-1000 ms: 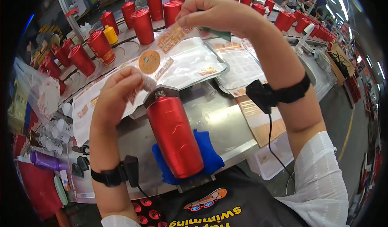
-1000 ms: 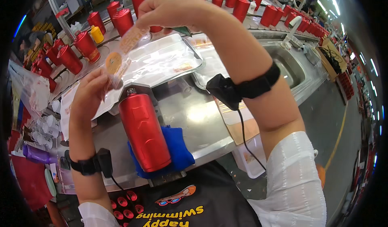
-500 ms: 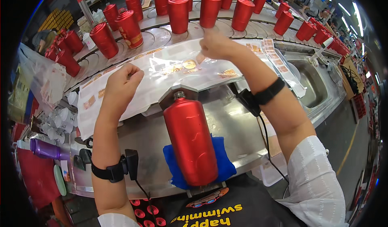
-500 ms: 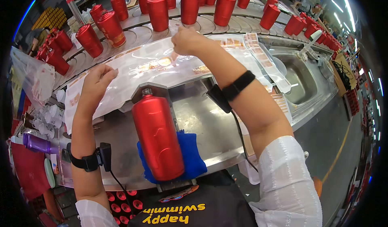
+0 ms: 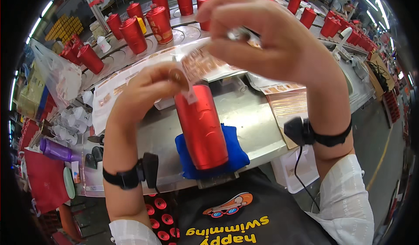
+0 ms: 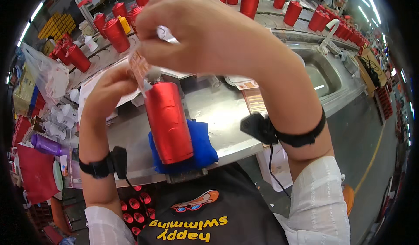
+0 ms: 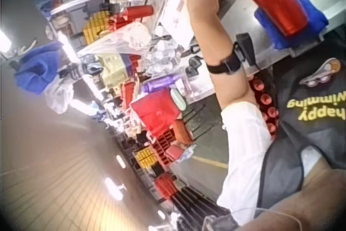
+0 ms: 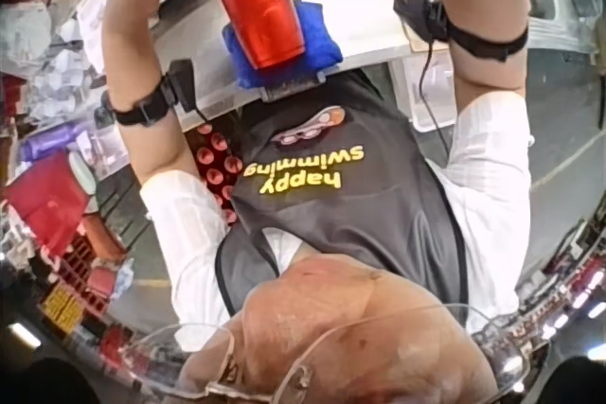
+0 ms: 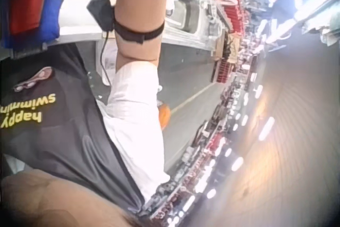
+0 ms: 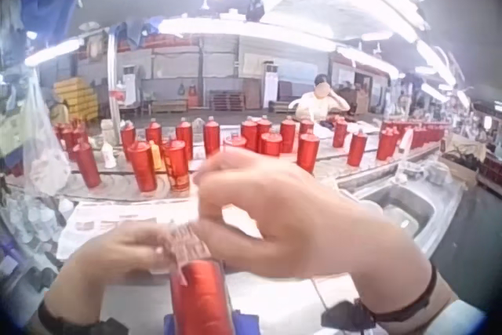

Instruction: Apply a decorative label to a red metal bottle and smooth it out.

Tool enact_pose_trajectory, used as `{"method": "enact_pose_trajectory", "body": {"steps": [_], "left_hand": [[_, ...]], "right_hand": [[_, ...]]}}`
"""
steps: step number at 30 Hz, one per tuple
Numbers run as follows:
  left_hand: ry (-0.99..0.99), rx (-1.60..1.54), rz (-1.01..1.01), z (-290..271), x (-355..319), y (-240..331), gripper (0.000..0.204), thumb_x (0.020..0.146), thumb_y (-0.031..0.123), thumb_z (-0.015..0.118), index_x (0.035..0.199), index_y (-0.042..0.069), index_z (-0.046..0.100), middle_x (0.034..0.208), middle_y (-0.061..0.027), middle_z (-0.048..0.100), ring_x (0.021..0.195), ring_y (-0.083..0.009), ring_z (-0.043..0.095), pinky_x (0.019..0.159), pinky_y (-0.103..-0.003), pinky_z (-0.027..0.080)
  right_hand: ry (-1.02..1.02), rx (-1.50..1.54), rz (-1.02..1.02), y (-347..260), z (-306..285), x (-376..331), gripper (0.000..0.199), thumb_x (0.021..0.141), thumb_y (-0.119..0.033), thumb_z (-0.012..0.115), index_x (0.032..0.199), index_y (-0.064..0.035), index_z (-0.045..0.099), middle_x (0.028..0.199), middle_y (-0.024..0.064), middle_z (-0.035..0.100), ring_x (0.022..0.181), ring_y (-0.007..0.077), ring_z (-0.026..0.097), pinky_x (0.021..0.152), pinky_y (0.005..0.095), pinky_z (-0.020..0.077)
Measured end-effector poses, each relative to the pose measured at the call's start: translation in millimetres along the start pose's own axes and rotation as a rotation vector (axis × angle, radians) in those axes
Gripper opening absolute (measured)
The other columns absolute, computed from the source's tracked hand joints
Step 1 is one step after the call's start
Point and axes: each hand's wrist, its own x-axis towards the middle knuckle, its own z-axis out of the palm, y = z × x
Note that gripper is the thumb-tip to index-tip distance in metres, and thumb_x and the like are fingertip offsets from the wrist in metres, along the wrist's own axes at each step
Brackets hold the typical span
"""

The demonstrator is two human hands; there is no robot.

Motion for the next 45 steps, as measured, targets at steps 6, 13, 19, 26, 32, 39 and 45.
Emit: {"method": "enact_pose_trajectory", "body": {"steps": [6,13,19,26,32,39,45], "left_hand": [[-0.187,-0.110,-0.185,29,-70,-14,0.007,0.087,0.009,0.061,0.089,0.002,0.060,0.085,0.0008,0.059,0.077,-0.0056,0.053,0.067,-0.022,0.043],[-0.019,-0.130,-0.287,63,-92,-36,0.014,0.091,0.013,0.060,0.085,0.001,0.058,0.078,-0.0020,0.059,0.072,-0.0076,0.053,0.064,-0.023,0.042],[0.074,-0.194,-0.335,63,-94,-40,0.017,0.092,0.015,0.061,0.084,0.000,0.057,0.077,-0.0029,0.060,0.070,-0.0079,0.052,0.063,-0.023,0.042],[0.122,-0.050,-0.348,71,-88,-31,0.014,0.089,0.014,0.062,0.082,0.004,0.056,0.075,0.0033,0.054,0.067,-0.0035,0.045,0.059,-0.020,0.036],[0.133,0.000,-0.348,70,-88,-32,0.016,0.090,0.013,0.062,0.082,0.000,0.058,0.074,-0.0021,0.062,0.066,-0.0054,0.052,0.059,-0.022,0.041],[0.139,0.018,-0.353,70,-88,-31,0.015,0.090,0.011,0.062,0.081,0.000,0.058,0.072,-0.0018,0.062,0.065,-0.0051,0.053,0.057,-0.022,0.041],[0.122,0.056,-0.353,69,-88,-33,0.014,0.089,0.012,0.062,0.081,0.002,0.056,0.074,-0.0003,0.058,0.067,-0.0053,0.051,0.059,-0.021,0.041]], "right_hand": [[0.129,0.346,0.328,-19,38,-99,0.006,0.079,-0.004,0.063,0.075,-0.0018,0.059,0.116,0.0170,0.058,0.096,0.0193,0.057,0.078,0.0315,0.0430],[0.198,0.550,0.685,-8,110,-173,0.011,0.085,-0.010,0.064,0.079,-0.0023,0.060,0.116,0.0134,0.058,0.090,0.0156,0.056,0.075,0.0276,0.0434],[0.226,0.553,0.671,2,130,-180,0.014,0.087,-0.015,0.064,0.082,-0.0032,0.060,0.115,0.0111,0.058,0.081,0.0134,0.055,0.065,0.0252,0.0439],[0.217,0.549,0.685,7,133,-182,0.015,0.087,-0.016,0.065,0.082,-0.0030,0.060,0.115,0.0117,0.058,0.077,0.0138,0.057,0.062,0.0253,0.0449],[0.204,0.560,0.695,8,136,-182,0.015,0.086,-0.016,0.065,0.082,-0.0023,0.061,0.115,0.0140,0.057,0.083,0.0174,0.059,0.063,0.0262,0.0460],[0.205,0.524,0.668,8,140,-181,0.016,0.085,-0.017,0.067,0.081,-0.0028,0.063,0.112,0.0176,0.058,0.096,0.0289,0.060,0.080,0.0350,0.0473],[0.152,0.540,0.685,8,140,-180,0.015,0.086,-0.016,0.065,0.082,-0.0008,0.064,0.118,0.0160,0.055,0.091,0.0197,0.059,0.075,0.0287,0.0466]]}}
